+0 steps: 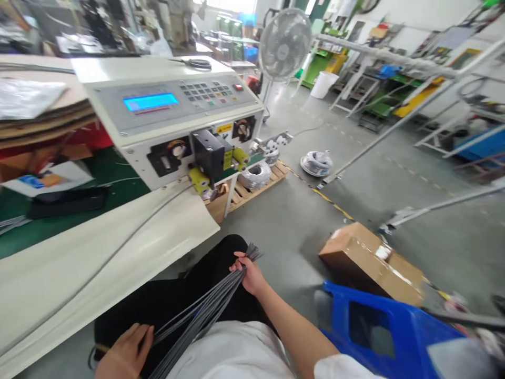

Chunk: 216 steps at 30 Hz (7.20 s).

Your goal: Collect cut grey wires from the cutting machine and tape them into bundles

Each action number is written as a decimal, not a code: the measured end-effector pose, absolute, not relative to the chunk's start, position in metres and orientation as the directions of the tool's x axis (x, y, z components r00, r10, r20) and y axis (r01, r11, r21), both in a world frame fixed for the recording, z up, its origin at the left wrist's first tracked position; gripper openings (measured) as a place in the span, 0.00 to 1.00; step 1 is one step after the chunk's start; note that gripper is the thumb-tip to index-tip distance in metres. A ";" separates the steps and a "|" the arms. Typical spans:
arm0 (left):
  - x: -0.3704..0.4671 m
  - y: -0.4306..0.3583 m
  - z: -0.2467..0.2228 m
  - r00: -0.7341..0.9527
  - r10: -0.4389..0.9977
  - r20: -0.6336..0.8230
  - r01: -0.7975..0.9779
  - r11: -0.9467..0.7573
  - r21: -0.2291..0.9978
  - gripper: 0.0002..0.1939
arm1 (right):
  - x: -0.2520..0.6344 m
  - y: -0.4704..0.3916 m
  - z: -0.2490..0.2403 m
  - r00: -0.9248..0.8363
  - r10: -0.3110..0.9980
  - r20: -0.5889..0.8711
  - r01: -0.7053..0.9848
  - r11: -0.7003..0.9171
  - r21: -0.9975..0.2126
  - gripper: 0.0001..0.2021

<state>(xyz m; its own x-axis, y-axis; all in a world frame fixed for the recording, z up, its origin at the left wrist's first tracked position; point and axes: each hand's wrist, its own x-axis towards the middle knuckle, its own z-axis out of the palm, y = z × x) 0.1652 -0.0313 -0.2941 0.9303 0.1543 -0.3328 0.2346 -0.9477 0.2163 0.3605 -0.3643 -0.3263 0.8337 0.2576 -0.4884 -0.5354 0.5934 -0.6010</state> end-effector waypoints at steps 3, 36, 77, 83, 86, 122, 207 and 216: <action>0.186 -0.059 -0.265 0.957 0.099 -0.272 0.165 -0.959 0.231 0.16 | 0.361 -0.363 -0.326 0.838 0.254 -0.482 -0.534 0.559 -0.634 0.15; 0.280 -0.056 -0.137 0.890 0.303 0.341 0.294 -0.952 0.080 0.27 | 0.360 -0.365 -0.325 0.833 0.261 -0.487 -0.548 0.508 -0.664 0.15; 0.231 -0.137 -0.283 0.943 -0.116 -0.311 0.048 -0.880 0.473 0.18 | 0.358 -0.364 -0.324 0.832 0.283 -0.477 -0.542 0.597 -0.591 0.10; 0.247 -0.133 -0.242 0.957 -0.286 0.049 -0.277 -0.852 0.445 0.12 | 0.360 -0.366 -0.329 0.832 0.276 -0.481 -0.540 0.603 -0.588 0.12; 0.263 -0.122 -0.197 0.899 -0.295 0.323 -0.406 -0.838 0.364 0.16 | 0.360 -0.366 -0.331 0.832 0.267 -0.486 -0.539 0.597 -0.595 0.14; 0.314 -0.076 -0.131 0.834 0.350 0.426 0.346 -0.934 0.090 0.32 | 0.360 -0.366 -0.322 0.841 0.242 -0.484 -0.531 0.537 -0.655 0.13; 0.347 -0.067 -0.130 0.856 0.172 0.488 0.114 -0.983 0.147 0.26 | 0.360 -0.366 -0.321 0.833 0.296 -0.467 -0.548 0.552 -0.628 0.21; 0.290 -0.071 -0.127 0.928 0.259 0.266 0.245 -0.966 0.085 0.25 | 0.362 -0.367 -0.321 0.822 0.299 -0.484 -0.565 0.534 -0.629 0.20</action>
